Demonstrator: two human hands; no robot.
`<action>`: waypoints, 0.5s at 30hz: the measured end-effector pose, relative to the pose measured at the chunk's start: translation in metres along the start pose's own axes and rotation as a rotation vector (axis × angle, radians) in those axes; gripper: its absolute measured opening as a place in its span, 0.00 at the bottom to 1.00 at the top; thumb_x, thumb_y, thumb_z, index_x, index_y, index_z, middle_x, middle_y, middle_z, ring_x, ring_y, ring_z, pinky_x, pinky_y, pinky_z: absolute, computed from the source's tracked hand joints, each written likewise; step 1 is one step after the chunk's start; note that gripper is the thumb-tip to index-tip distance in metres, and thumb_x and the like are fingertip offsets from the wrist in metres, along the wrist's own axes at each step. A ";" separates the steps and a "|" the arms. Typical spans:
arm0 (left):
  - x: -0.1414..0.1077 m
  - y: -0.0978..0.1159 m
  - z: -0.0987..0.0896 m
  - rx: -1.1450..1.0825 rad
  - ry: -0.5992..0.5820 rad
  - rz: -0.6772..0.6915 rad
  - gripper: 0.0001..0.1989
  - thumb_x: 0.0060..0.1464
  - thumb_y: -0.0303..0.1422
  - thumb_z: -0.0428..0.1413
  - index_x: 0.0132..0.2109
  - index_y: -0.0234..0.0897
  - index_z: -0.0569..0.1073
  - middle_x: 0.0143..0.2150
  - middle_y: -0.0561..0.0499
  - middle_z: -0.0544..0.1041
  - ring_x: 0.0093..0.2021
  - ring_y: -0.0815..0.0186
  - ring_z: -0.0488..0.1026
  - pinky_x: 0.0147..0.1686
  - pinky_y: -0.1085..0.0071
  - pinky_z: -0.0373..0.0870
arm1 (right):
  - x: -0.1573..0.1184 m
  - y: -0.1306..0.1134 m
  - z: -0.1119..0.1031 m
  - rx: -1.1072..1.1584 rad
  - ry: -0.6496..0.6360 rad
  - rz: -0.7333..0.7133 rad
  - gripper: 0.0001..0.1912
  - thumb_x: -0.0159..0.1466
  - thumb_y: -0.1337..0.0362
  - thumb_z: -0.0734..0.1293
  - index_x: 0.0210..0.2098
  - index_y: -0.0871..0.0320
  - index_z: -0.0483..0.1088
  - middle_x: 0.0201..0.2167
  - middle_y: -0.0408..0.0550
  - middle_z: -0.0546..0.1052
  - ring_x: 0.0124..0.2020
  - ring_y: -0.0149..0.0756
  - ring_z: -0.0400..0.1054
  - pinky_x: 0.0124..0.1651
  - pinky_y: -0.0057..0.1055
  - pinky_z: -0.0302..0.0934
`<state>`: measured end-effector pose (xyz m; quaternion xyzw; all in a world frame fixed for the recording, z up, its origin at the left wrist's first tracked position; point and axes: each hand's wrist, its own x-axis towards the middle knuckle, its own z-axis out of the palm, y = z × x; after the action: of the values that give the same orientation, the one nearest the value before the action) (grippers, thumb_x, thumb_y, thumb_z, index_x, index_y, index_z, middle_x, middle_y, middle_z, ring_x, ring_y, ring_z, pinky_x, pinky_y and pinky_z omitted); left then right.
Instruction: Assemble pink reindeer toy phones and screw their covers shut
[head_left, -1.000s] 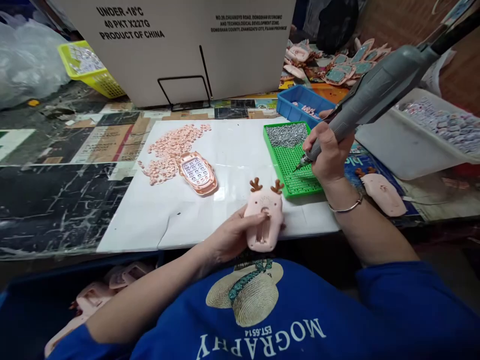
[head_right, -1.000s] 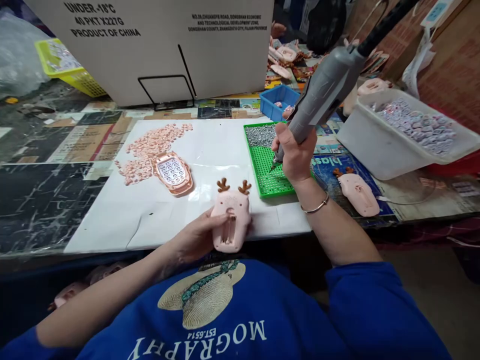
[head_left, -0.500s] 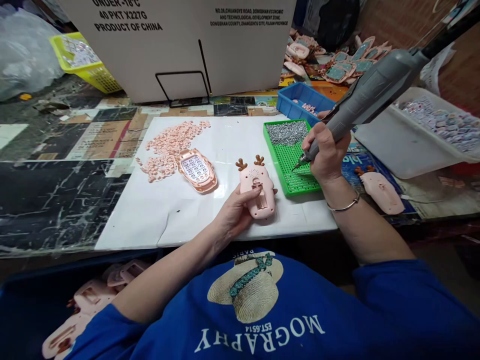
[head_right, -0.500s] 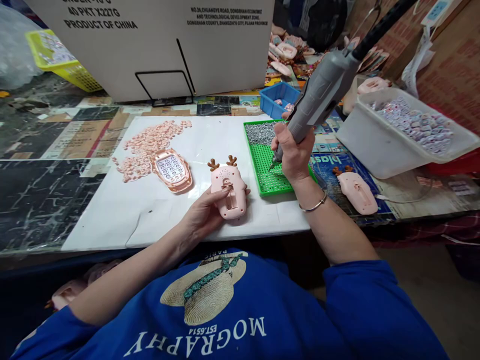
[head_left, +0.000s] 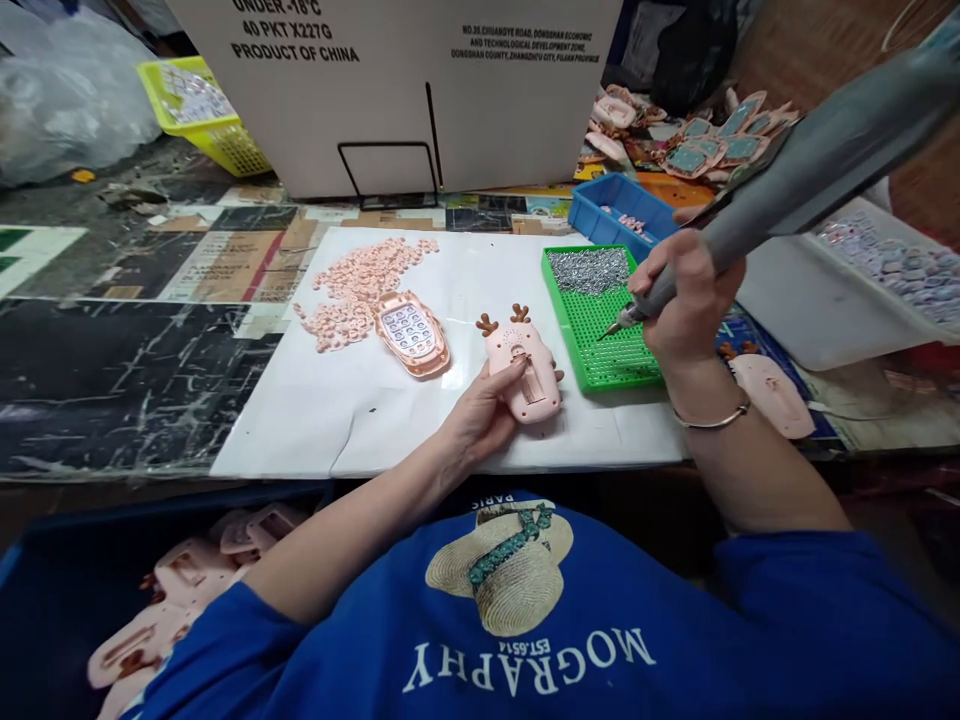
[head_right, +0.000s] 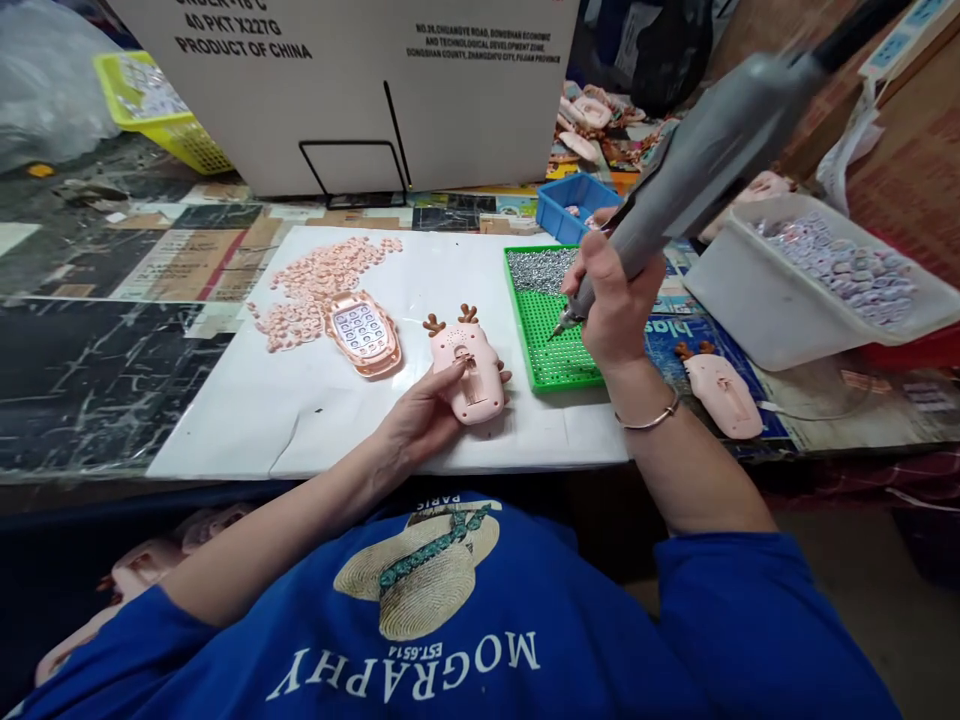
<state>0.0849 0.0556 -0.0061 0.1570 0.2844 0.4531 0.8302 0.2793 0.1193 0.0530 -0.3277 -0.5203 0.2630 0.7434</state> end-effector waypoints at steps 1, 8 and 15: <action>0.001 0.000 0.000 -0.008 0.010 0.004 0.24 0.53 0.29 0.64 0.57 0.34 0.72 0.46 0.43 0.82 0.45 0.56 0.82 0.54 0.51 0.77 | -0.003 -0.009 0.006 0.023 -0.009 -0.008 0.14 0.59 0.50 0.76 0.38 0.46 0.72 0.20 0.36 0.64 0.18 0.31 0.57 0.24 0.34 0.52; 0.001 0.000 -0.001 -0.023 0.011 0.047 0.21 0.55 0.28 0.63 0.55 0.34 0.73 0.44 0.45 0.82 0.45 0.57 0.82 0.57 0.50 0.75 | -0.029 -0.034 0.027 0.003 -0.100 -0.009 0.14 0.59 0.49 0.75 0.42 0.43 0.74 0.23 0.38 0.65 0.18 0.33 0.57 0.22 0.37 0.53; -0.002 0.000 -0.001 0.065 -0.049 0.041 0.21 0.53 0.28 0.65 0.53 0.33 0.73 0.45 0.42 0.82 0.47 0.54 0.82 0.55 0.50 0.77 | -0.005 0.016 -0.007 -0.200 -0.013 0.026 0.20 0.61 0.40 0.72 0.44 0.41 0.65 0.26 0.39 0.67 0.22 0.37 0.56 0.32 0.39 0.56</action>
<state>0.0834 0.0540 -0.0061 0.2006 0.2753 0.4564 0.8220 0.2838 0.1248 0.0362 -0.4052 -0.5445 0.2216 0.7002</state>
